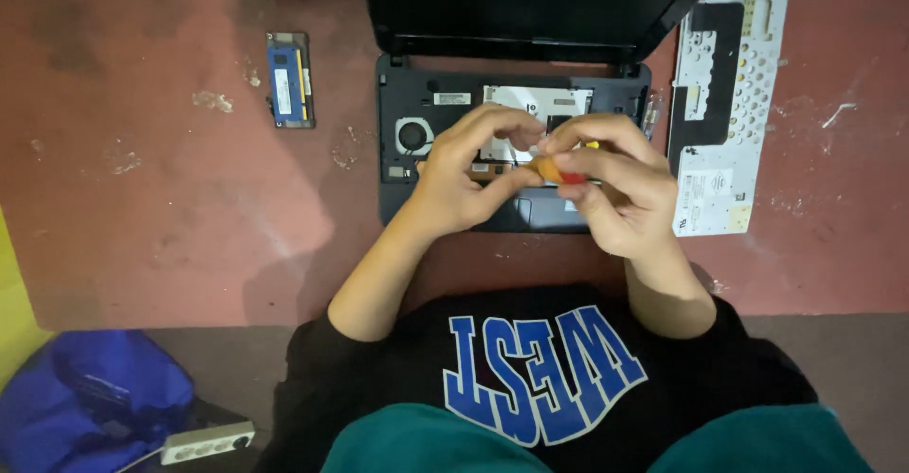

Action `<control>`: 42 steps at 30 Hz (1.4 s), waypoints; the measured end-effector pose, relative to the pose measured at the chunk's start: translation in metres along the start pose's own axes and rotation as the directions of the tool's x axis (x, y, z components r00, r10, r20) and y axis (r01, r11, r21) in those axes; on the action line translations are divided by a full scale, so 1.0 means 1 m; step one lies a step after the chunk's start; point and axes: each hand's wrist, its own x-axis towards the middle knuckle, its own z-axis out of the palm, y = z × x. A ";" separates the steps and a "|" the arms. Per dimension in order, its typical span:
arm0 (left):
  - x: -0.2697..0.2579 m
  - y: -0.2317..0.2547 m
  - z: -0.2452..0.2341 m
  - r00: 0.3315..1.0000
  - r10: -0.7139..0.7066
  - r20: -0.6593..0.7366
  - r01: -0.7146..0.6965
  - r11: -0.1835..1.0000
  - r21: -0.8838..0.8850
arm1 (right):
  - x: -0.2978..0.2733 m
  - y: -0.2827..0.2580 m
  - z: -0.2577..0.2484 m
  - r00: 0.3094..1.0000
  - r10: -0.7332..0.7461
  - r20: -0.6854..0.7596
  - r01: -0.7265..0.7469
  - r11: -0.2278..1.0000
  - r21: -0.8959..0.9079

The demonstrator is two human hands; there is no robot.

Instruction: Disassembling a laptop using a screwdriver to remove the keyboard and access internal components

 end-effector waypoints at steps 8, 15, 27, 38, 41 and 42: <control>-0.006 -0.009 -0.003 0.981 0.000 0.193 0.007 0.999 -0.037 | 0.011 -0.011 0.006 1.000 0.024 -0.004 -0.024 0.999 -0.027; -0.006 -0.006 0.000 0.988 -0.070 0.141 0.069 0.998 0.010 | -0.002 0.005 0.003 0.999 -0.037 -0.036 0.037 0.999 -0.020; -0.005 -0.003 0.000 0.983 -0.074 0.168 0.074 0.997 0.007 | 0.005 -0.006 0.006 0.999 0.000 0.050 -0.002 1.000 0.025; -0.008 -0.009 0.007 0.991 -0.102 0.091 0.106 0.994 -0.037 | 0.005 -0.006 0.012 1.000 -0.012 0.025 0.012 1.000 -0.007; -0.002 0.001 0.000 0.990 -0.086 0.109 0.092 0.994 -0.051 | 0.005 -0.009 0.011 0.998 0.026 0.050 -0.026 1.000 -0.004; 0.000 0.001 -0.001 0.990 -0.086 0.109 0.092 0.995 -0.050 | 0.007 -0.010 0.010 0.998 0.026 0.049 -0.026 1.000 -0.004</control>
